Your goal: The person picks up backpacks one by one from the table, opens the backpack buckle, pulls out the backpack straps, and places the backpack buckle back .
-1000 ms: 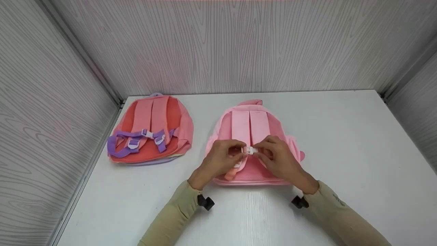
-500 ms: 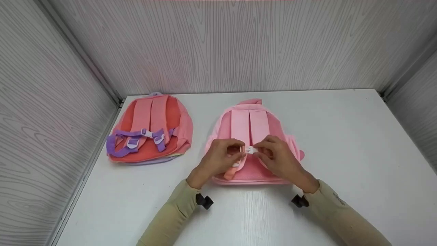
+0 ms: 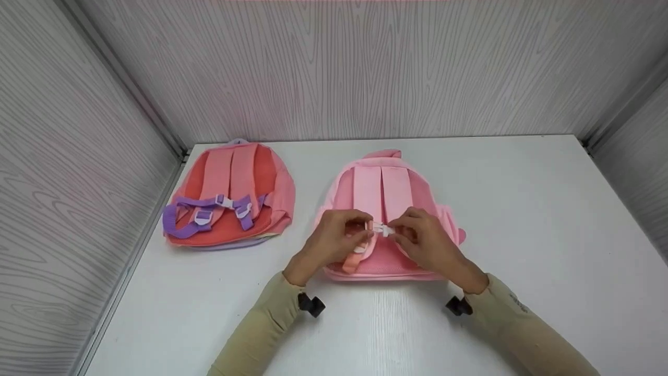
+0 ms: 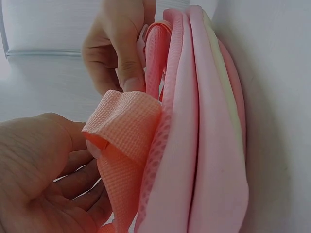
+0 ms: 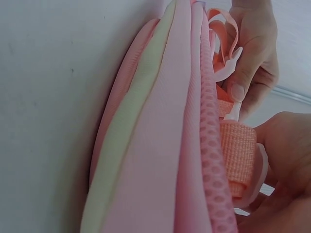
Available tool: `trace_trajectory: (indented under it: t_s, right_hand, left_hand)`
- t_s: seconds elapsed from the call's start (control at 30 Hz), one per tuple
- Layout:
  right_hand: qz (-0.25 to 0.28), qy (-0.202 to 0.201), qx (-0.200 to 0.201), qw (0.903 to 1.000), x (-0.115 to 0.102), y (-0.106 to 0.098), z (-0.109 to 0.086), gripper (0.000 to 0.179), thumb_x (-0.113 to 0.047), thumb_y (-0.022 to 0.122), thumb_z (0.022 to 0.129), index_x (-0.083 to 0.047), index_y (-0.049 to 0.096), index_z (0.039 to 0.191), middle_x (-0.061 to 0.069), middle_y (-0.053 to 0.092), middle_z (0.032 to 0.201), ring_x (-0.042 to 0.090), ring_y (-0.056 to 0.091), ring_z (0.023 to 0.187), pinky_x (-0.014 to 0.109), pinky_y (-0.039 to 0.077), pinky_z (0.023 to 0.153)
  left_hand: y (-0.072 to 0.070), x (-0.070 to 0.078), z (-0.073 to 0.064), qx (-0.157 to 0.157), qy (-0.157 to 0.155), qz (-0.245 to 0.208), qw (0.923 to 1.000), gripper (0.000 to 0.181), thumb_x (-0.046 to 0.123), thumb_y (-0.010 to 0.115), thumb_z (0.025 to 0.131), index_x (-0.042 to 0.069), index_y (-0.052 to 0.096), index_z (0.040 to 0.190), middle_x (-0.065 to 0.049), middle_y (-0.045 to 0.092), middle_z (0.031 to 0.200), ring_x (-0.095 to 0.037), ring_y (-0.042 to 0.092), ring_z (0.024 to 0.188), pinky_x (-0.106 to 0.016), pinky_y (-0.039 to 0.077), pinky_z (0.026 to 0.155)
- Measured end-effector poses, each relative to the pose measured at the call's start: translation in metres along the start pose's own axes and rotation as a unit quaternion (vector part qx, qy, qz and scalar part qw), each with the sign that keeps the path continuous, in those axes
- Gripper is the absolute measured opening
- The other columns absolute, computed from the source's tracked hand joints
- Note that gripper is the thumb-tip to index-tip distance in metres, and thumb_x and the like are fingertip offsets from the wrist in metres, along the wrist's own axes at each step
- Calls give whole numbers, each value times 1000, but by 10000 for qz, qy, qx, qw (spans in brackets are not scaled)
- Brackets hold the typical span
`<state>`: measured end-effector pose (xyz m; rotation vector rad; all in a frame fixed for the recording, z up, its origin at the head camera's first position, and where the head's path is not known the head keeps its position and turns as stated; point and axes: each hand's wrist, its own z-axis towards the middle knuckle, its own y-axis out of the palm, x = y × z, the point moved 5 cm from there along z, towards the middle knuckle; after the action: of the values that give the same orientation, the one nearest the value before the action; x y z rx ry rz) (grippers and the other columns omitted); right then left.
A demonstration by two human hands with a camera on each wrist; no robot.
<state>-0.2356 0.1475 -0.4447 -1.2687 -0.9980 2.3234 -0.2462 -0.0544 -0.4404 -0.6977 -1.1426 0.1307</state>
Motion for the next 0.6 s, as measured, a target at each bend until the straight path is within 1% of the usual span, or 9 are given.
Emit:
trace_trajectory:
  t_s: [0.17, 0.27, 0.43, 0.6]
  right_hand:
    - [-98, 145, -239, 9996, 2, 4, -1, 22, -5, 84, 91, -5, 81, 112, 2, 64, 88, 15, 53, 80, 25, 46, 66]
    - [-117, 175, -289, 9994, 2, 5, -2, 22, -5, 84, 91, -6, 81, 113, 1, 64, 88, 15, 52, 81, 26, 46, 68]
    - [-133, 98, -308, 9994, 2, 8, -2, 20, -6, 84, 91, -5, 81, 111, 0, 63, 85, 15, 52, 81, 28, 44, 70]
    - [-72, 14, -312, 9995, -1, 9, 0, 21, -5, 84, 91, -5, 80, 111, 1, 64, 86, 17, 53, 82, 29, 44, 71]
  left_hand:
    - [1, 1, -1, -38, -81, -26, 10000, 24, 11, 79, 97, 3, 77, 120, -7, 79, 111, -14, 72, 95, -31, 62, 91]
    - [2, 1, 0, -57, -129, -42, 9999, 25, 11, 79, 97, 4, 77, 121, -7, 79, 112, -14, 72, 96, -31, 61, 92]
    - [3, 1, 0, -61, -172, -8, 9998, 25, 11, 79, 97, 4, 77, 121, -7, 79, 113, -14, 72, 96, -32, 62, 91]
    - [3, 1, 0, -53, -172, 9, 9998, 25, 11, 79, 97, 3, 77, 121, -8, 79, 113, -14, 72, 97, -32, 61, 92]
